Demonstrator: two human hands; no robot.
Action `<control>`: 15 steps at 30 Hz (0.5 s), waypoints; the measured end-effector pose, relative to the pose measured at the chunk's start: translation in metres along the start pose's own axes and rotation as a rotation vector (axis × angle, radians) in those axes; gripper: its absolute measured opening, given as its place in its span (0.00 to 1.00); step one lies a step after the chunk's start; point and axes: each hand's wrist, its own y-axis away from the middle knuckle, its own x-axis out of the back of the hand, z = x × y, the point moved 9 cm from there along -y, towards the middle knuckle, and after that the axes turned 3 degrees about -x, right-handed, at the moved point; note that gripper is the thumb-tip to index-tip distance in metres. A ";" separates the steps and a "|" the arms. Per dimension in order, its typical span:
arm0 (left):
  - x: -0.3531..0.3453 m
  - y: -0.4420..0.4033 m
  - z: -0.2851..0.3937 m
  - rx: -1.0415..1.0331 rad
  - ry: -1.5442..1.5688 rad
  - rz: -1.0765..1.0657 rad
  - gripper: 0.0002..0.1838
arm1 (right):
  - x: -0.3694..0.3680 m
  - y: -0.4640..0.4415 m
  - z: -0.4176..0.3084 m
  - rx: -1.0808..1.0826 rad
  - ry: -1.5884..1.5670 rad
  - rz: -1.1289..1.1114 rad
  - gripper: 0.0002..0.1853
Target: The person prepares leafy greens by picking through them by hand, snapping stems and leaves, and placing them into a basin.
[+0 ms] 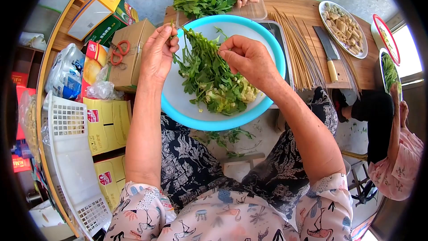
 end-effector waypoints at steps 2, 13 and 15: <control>0.000 0.000 0.000 -0.002 -0.002 -0.001 0.08 | 0.000 0.000 0.000 -0.002 0.009 -0.001 0.05; -0.001 -0.001 -0.001 0.001 0.041 -0.037 0.06 | 0.000 0.000 0.000 -0.003 0.020 0.005 0.05; -0.001 -0.002 -0.002 0.009 0.053 -0.047 0.07 | 0.000 0.000 -0.001 0.005 0.024 0.001 0.05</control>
